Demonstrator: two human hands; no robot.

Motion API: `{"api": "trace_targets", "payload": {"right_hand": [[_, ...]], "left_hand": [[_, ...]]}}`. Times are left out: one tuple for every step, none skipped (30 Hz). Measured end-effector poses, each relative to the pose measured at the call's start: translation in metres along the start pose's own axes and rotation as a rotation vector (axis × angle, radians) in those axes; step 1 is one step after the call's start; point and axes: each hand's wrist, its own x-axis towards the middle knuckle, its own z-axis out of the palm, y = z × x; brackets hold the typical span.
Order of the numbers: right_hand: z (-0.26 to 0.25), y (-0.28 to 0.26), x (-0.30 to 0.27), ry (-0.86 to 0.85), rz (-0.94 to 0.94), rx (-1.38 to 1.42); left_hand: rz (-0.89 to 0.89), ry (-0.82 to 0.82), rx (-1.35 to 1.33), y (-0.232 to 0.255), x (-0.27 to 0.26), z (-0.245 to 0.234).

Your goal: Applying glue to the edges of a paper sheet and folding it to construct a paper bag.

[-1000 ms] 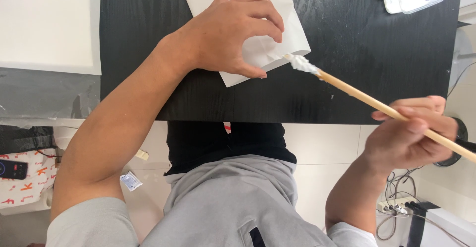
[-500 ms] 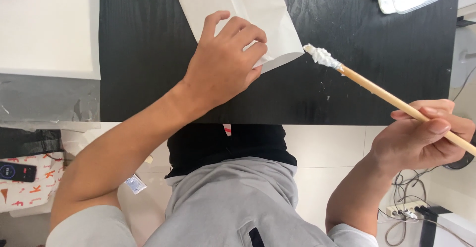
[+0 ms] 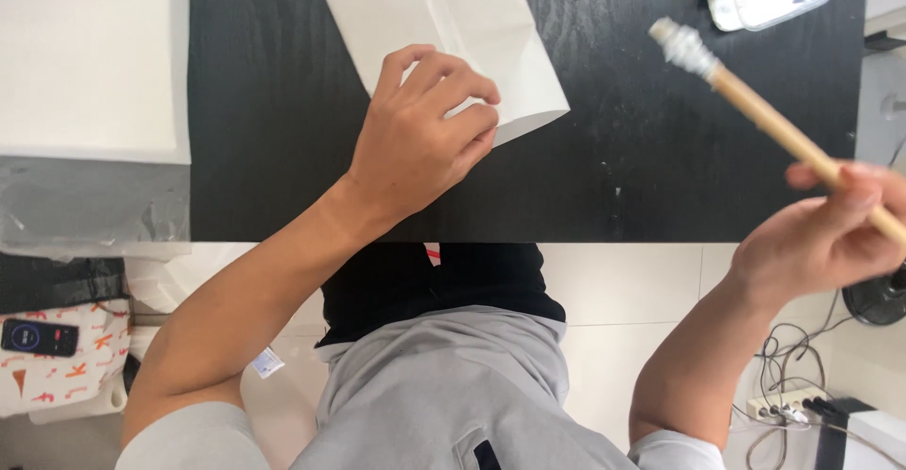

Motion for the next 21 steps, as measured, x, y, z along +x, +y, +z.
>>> {"api": "trace_targets", "payload": {"right_hand": [[0.003, 0.003, 0.008, 0.007, -0.003, -0.007], [0.005, 0.006, 0.017, -0.027, 0.017, -0.017], [0.007, 0.009, 0.026, -0.061, 0.038, -0.028], [0.007, 0.020, 0.035, -0.053, 0.033, -0.037], [0.008, 0.031, 0.043, -0.056, 0.051, -0.053], [0.010, 0.042, 0.052, -0.058, 0.068, -0.067], [0.009, 0.056, 0.059, -0.054, 0.067, -0.068], [0.008, 0.070, 0.067, -0.135, 0.037, -0.072], [0.008, 0.085, 0.074, -0.219, 0.008, -0.074], [0.009, 0.101, 0.078, -0.218, 0.006, -0.072], [0.010, 0.117, 0.081, -0.257, 0.025, -0.042], [0.011, 0.133, 0.084, -0.297, 0.043, -0.011], [0.012, 0.138, 0.084, -0.298, 0.043, -0.008], [0.014, 0.143, 0.083, -0.304, 0.083, -0.027], [0.014, 0.148, 0.082, -0.311, 0.126, -0.046], [0.009, 0.154, 0.079, -0.314, 0.129, -0.045], [0.004, 0.159, 0.076, -0.349, 0.242, -0.023], [-0.001, 0.165, 0.073, -0.385, 0.354, -0.001], [-0.004, 0.156, 0.070, -0.387, 0.354, 0.003], [-0.008, 0.147, 0.068, -0.452, 0.405, -0.089], [-0.013, 0.137, 0.065, -0.517, 0.457, -0.184]], "left_hand": [[0.008, 0.003, -0.007, 0.000, 0.001, -0.001], [0.022, 0.000, 0.003, 0.000, 0.001, -0.002], [0.036, -0.002, 0.011, 0.001, 0.002, -0.003], [0.046, 0.002, 0.003, 0.001, 0.003, -0.002], [0.068, 0.000, 0.036, 0.000, 0.002, -0.002], [0.091, -0.002, 0.068, -0.001, 0.001, -0.002], [0.095, -0.001, 0.068, -0.001, 0.000, 0.000], [0.100, -0.005, 0.072, 0.000, -0.001, 0.001], [0.102, -0.010, 0.080, 0.000, -0.002, 0.001], [0.103, -0.009, 0.082, 0.000, -0.003, 0.003], [0.092, -0.005, 0.062, 0.001, -0.004, 0.003], [0.081, -0.001, 0.042, 0.001, -0.005, 0.004], [0.080, -0.002, 0.045, 0.002, -0.006, 0.004], [0.080, -0.002, 0.053, 0.002, -0.006, 0.004], [0.079, -0.004, 0.060, 0.002, -0.007, 0.005], [0.076, -0.007, 0.061, 0.003, -0.006, 0.004], [0.070, 0.018, 0.044, 0.004, -0.005, 0.004], [0.065, 0.042, 0.028, 0.005, -0.004, 0.003], [0.064, 0.041, 0.032, 0.004, -0.005, 0.004], [0.065, 0.043, 0.039, 0.003, -0.005, 0.005], [0.066, 0.043, 0.043, 0.003, -0.006, 0.006]]}}
